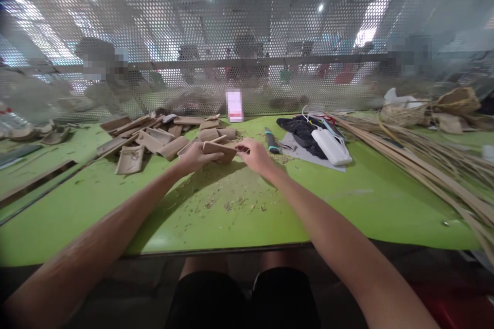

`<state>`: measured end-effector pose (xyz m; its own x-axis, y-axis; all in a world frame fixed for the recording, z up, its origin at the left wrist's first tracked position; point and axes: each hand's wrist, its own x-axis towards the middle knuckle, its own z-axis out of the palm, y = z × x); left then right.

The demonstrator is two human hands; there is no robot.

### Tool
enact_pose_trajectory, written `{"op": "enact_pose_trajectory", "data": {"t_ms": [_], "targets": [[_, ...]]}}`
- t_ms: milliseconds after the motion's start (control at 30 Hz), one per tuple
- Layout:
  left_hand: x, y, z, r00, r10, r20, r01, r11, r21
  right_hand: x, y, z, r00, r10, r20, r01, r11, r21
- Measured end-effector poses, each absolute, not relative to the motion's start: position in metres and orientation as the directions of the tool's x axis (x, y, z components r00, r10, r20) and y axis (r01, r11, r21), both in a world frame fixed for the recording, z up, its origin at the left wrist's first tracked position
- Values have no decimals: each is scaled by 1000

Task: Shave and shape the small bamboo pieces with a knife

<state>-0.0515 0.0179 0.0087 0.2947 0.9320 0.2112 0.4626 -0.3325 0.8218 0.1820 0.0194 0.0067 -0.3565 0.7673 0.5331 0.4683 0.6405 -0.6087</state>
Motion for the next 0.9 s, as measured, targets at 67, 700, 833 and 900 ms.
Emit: {"op": "enact_pose_trajectory", "data": {"t_ms": [67, 700, 833, 900], "targets": [[-48, 16, 6, 292, 939, 184, 273, -266, 924, 181, 19, 6, -334, 778, 532, 460, 627, -628], [-35, -5, 31, 680, 728, 89, -58, -68, 996, 175, -1, 29, -190, 730, 657, 214, 684, -698], [-26, -9, 32, 612, 789, 60, 127, -173, 977, 167, -11, 32, -325, 646, 691, 215, 762, -611], [-18, -11, 31, 524, 845, 111, 250, -277, 928, 165, -15, 34, -332, 599, 729, 229, 801, -553]]}}
